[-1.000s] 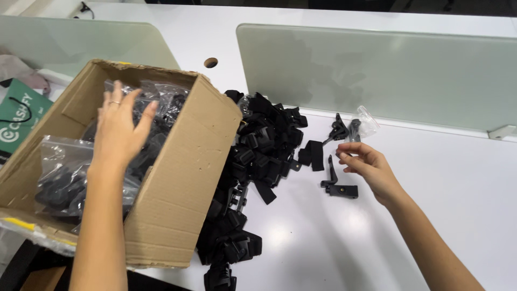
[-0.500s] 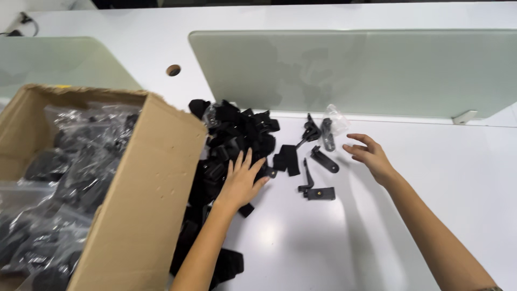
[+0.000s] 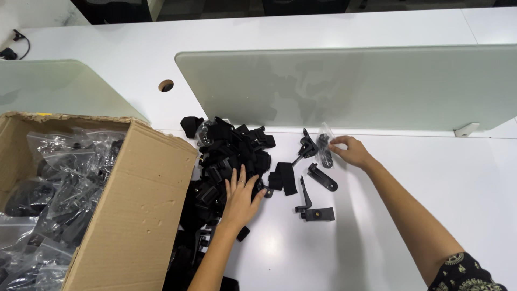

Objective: The person unpacks black plastic items from a cardboard box, removing them from clear plastic bags and placing them on a white table. The person handles the items one by one, occasionally inspecting them before setting them down.

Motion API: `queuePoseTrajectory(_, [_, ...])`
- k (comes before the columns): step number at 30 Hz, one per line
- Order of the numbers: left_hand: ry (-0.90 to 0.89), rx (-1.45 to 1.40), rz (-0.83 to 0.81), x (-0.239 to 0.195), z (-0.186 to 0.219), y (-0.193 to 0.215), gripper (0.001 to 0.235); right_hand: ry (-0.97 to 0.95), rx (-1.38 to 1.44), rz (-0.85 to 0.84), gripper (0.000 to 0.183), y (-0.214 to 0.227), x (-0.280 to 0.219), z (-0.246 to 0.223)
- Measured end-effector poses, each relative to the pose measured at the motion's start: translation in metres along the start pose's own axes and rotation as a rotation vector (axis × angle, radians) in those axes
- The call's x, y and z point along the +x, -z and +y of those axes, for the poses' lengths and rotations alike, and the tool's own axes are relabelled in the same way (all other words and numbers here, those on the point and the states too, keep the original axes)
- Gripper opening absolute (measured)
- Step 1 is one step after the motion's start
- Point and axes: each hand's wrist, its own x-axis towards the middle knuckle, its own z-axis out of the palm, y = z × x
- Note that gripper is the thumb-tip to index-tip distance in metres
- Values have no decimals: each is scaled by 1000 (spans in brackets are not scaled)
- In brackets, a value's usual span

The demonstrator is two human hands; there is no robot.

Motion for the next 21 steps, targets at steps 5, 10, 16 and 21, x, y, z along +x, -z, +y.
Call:
queuePoseTrajectory(5, [59,-151,-24,-2,5,0,54,146,153,100,27,-4,-24,-18])
queuePoseTrajectory(10, [30,-182,0,-11,15,-9,56,204,164,149,18,12,-79,-78])
queuePoseTrajectory(16, [15,-497,20,-24,39,-15,75,278,307,115,16,53,-152,-157])
queuePoseTrajectory(21, [220,-1065,-114,-45,73,2,92,401,510,-26,15,73,-200,-207])
